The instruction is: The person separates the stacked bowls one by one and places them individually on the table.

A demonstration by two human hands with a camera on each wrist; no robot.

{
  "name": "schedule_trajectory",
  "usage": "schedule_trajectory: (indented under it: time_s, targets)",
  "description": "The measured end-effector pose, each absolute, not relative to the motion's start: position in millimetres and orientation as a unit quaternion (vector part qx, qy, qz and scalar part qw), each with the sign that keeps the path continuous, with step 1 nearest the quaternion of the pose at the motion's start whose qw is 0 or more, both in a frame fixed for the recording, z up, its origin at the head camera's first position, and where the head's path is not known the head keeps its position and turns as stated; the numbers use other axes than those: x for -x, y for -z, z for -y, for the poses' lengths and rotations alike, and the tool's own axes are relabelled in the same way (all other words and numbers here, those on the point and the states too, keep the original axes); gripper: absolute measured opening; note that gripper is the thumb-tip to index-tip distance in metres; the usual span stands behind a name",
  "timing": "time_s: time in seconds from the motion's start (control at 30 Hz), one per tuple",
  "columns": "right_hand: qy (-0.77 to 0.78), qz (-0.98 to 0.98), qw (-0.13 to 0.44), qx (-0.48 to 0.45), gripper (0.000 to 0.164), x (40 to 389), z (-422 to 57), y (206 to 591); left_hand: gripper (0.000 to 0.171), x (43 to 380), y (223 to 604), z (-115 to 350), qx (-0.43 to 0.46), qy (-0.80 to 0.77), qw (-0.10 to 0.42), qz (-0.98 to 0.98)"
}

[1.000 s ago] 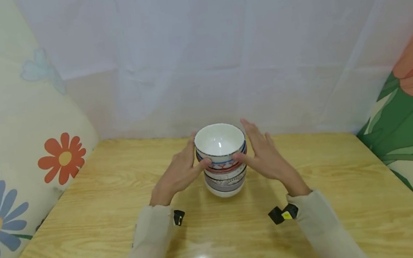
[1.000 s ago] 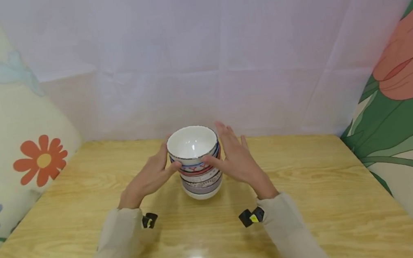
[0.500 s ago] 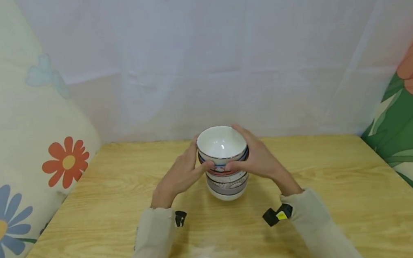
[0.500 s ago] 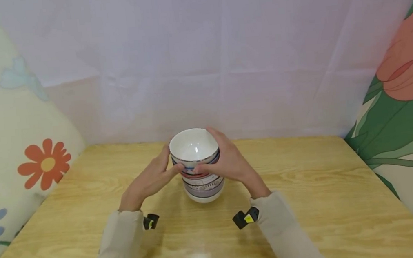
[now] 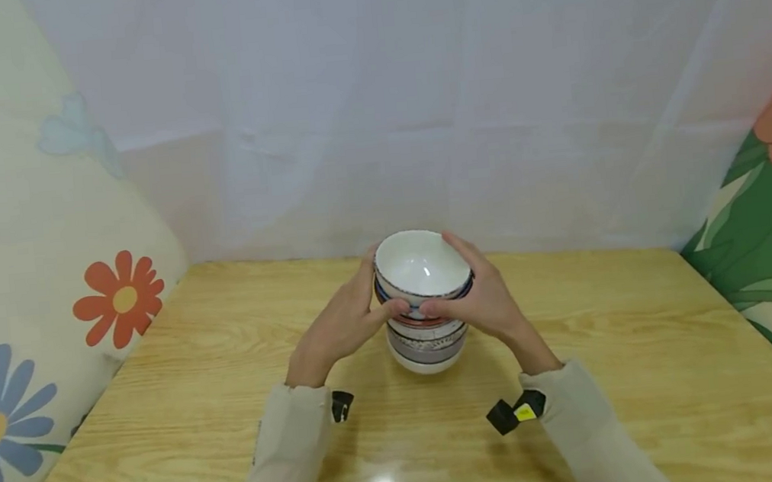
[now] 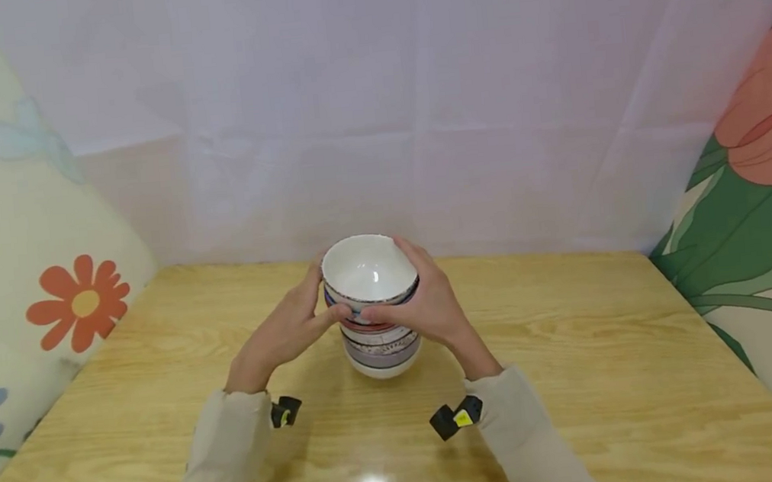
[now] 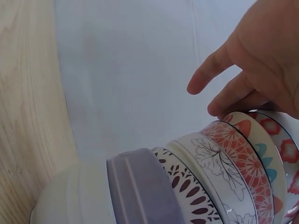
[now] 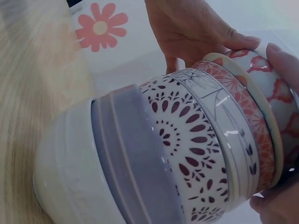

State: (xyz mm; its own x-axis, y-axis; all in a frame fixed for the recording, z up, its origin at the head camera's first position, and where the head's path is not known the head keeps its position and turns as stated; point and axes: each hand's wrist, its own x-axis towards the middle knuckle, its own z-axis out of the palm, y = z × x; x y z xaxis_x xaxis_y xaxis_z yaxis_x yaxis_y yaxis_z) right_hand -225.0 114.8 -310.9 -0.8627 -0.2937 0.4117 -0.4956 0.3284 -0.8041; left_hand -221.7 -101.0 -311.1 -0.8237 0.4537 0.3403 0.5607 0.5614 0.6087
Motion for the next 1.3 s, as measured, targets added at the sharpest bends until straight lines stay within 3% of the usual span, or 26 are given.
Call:
schedule_trajectory:
  time_s: [0.43, 0.77, 1.03, 1.3]
  targets:
    - [-0.516, 0.809, 0.134, -0.248, 0.098, 224.7, -115.4, 311.3, 0.101, 225.4, 319.9, 97.1, 0.307, 0.445, 0.046, 0.840]
    - [-0.501, 0.815, 0.150, -0.250, 0.102, 224.2, -116.7, 307.2, 0.096, 202.8, 296.1, 92.2, 0.293, 0.478, -0.012, 0.828]
    - [-0.500, 0.810, 0.166, -0.259, 0.100, 221.8, -121.9, 294.3, 0.093, 202.4, 297.6, 92.7, 0.275, 0.477, -0.017, 0.835]
    - [-0.504, 0.812, 0.168, -0.243, 0.102, 218.6, -130.0, 282.0, 0.092, 223.8, 323.9, 96.0, 0.284, 0.476, -0.003, 0.833]
